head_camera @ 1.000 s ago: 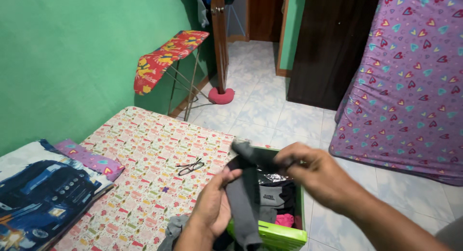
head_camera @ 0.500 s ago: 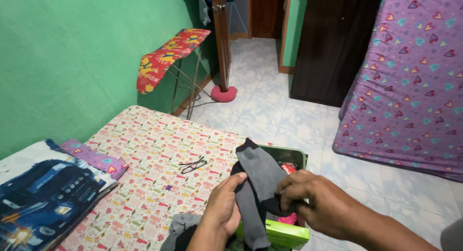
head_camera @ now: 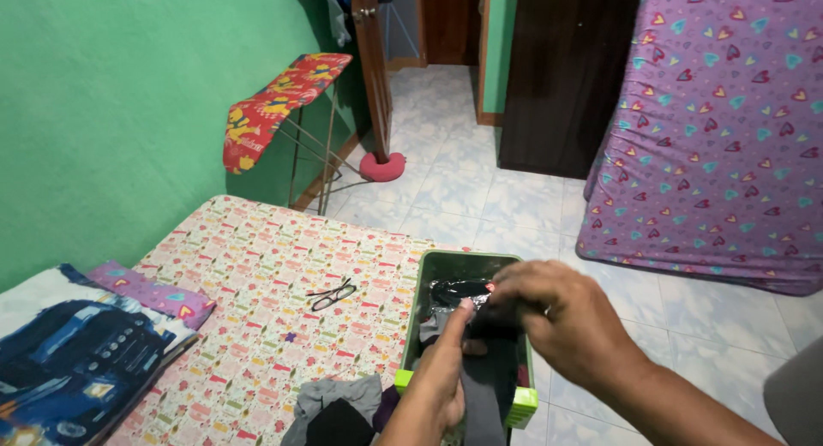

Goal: The person sorts various pairs of socks and items of clothing from a bed and a cardboard box into a green plastic bin by hand.

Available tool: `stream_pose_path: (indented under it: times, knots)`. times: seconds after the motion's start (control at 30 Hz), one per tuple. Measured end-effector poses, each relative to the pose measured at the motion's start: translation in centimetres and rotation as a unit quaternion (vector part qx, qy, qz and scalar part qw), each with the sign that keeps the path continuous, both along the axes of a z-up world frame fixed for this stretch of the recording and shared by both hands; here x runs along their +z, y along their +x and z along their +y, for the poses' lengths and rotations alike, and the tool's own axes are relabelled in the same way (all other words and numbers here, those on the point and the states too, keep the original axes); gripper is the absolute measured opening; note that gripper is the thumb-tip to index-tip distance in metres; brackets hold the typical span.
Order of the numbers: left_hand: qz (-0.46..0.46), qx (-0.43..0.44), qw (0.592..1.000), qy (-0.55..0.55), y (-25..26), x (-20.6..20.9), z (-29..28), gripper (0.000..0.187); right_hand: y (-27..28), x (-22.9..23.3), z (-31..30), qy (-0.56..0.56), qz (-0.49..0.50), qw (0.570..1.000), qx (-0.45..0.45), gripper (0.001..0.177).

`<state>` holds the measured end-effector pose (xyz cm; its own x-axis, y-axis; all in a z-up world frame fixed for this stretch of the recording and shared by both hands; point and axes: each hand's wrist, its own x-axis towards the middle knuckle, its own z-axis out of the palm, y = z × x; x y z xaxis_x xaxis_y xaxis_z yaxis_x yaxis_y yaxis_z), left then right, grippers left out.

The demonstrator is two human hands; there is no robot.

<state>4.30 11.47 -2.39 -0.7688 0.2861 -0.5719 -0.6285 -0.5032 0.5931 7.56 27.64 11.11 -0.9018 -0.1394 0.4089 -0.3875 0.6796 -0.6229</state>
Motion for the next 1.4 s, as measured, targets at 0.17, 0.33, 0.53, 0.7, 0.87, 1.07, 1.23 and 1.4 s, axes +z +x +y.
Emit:
stream_pose_path:
  times: [0.17, 0.33, 0.53, 0.7, 0.87, 1.07, 1.23, 1.4]
  knots:
    - [-0.015, -0.07, 0.997, -0.011, -0.5, 2.1, 1.1, 0.073, 0.1, 1.3, 0.8, -0.031, 0.006, 0.999, -0.015, 0.031]
    - [0.009, -0.05, 0.995, 0.084, -1.0, 2.7, 1.8, 0.06, 1.3, 1.7, 1.9, -0.084, -0.11, 0.989, 0.057, 0.03]
    - [0.064, 0.019, 0.996, 0.061, -0.2, 2.1, 2.4, 0.022, 3.2, -1.5, 4.7, -0.057, -0.213, 0.968, 0.123, 0.025]
    - [0.167, -0.013, 0.986, -0.002, 0.5, 1.8, 2.6, 0.015, 3.6, -3.2, 6.4, -0.067, -0.357, 0.931, 0.028, 0.033]
    - [0.209, -0.076, 0.973, -0.057, 1.6, 3.4, 3.1, 0.01, 2.0, -3.2, 6.0, -0.213, -0.248, 0.932, -0.155, 0.029]
    - [0.209, -0.083, 0.973, 0.048, 1.3, 5.4, 2.7, 0.013, 1.2, -1.0, 6.6, -0.337, -0.37, 0.852, -0.152, 0.031]
    - [0.215, -0.057, 0.974, 0.055, 1.0, 6.8, 2.6, 0.021, 2.0, -1.8, 5.8, -0.29, -0.333, 0.896, -0.046, 0.027]
    - [0.152, 0.015, 0.98, 0.127, 0.8, 7.7, 2.4, 0.036, 1.3, -2.6, 6.8, -0.439, -0.313, 0.828, -0.153, 0.018]
